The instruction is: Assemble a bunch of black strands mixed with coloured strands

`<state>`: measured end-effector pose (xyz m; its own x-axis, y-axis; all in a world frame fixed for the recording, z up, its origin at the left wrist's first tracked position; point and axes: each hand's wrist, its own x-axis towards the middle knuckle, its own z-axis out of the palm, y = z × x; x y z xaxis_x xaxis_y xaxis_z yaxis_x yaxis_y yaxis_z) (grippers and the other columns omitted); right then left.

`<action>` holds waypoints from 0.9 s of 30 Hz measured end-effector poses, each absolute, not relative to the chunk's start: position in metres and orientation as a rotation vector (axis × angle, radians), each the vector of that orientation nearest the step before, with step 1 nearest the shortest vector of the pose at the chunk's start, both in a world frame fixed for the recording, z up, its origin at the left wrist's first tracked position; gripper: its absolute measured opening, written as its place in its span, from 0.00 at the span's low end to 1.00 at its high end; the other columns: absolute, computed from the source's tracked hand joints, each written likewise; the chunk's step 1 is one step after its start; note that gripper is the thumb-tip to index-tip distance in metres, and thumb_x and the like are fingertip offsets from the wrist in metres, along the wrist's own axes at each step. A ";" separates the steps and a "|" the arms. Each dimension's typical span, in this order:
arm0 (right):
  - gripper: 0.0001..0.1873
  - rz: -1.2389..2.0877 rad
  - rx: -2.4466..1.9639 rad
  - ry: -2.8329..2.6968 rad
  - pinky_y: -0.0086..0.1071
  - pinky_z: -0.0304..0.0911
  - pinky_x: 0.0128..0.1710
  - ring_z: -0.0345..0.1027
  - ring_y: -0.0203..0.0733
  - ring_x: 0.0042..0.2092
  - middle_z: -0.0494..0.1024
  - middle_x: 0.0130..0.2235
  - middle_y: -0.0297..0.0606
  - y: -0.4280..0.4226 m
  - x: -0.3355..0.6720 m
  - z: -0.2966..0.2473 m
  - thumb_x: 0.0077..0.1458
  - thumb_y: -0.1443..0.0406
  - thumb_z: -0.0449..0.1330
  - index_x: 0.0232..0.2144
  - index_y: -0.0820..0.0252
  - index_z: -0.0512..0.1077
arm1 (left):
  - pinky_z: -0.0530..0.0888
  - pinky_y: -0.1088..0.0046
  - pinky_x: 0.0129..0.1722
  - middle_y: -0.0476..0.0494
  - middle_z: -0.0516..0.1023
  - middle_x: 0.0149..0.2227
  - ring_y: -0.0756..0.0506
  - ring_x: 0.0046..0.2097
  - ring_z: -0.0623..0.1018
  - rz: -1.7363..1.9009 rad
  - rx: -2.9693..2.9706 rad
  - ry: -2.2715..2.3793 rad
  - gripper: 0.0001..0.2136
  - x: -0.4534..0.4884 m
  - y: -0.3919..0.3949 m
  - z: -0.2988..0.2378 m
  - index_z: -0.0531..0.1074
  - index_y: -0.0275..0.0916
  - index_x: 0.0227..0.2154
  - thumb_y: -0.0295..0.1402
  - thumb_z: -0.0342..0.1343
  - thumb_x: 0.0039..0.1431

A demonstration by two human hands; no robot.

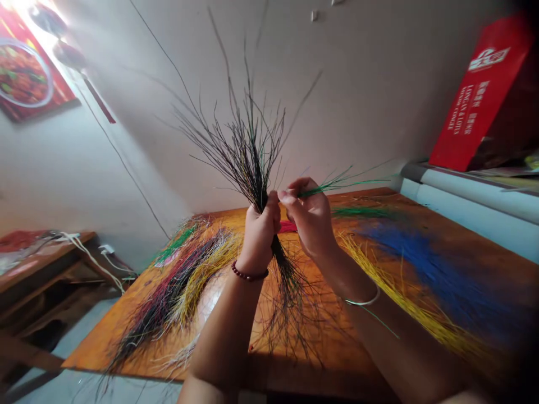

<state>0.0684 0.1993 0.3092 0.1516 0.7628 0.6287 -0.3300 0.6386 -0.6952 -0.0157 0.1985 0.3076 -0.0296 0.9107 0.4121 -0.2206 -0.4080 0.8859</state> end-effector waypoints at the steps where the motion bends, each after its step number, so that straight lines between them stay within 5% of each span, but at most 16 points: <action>1: 0.13 0.823 -0.437 -1.163 0.26 0.52 0.19 0.53 0.29 0.21 0.59 0.24 0.27 0.199 0.068 0.309 0.48 0.58 0.59 0.33 0.54 0.61 | 0.50 0.76 0.16 0.56 0.51 0.17 0.56 0.18 0.51 1.580 1.324 0.780 0.21 -0.016 0.200 0.307 0.55 0.39 0.18 0.47 0.57 0.50; 12: 0.22 0.891 -0.566 -1.125 0.27 0.48 0.17 0.47 0.28 0.20 0.60 0.23 0.27 0.209 0.076 0.309 0.48 0.59 0.58 0.47 0.57 0.65 | 0.48 0.79 0.15 0.57 0.50 0.18 0.57 0.18 0.50 1.409 1.269 0.681 0.18 -0.018 0.204 0.309 0.58 0.38 0.21 0.44 0.59 0.49; 17: 0.19 0.874 -0.598 -1.144 0.28 0.44 0.16 0.43 0.28 0.19 0.57 0.20 0.26 0.215 0.079 0.307 0.50 0.55 0.57 0.41 0.59 0.70 | 0.47 0.80 0.14 0.58 0.49 0.18 0.58 0.17 0.49 1.354 1.263 0.677 0.17 -0.019 0.206 0.308 0.59 0.38 0.22 0.42 0.60 0.49; 27: 0.20 0.860 -0.552 -1.130 0.28 0.47 0.18 0.50 0.27 0.20 0.67 0.27 0.32 0.218 0.081 0.308 0.51 0.48 0.54 0.31 0.58 0.67 | 0.48 0.81 0.14 0.58 0.54 0.18 0.58 0.17 0.51 1.377 1.225 0.692 0.16 -0.017 0.209 0.306 0.64 0.37 0.27 0.45 0.59 0.48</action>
<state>0.0810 0.2181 0.3083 0.1720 0.8202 0.5456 -0.3079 0.5709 -0.7611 -0.0169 0.2095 0.3057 0.1498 0.9484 0.2793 -0.3414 -0.2155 0.9149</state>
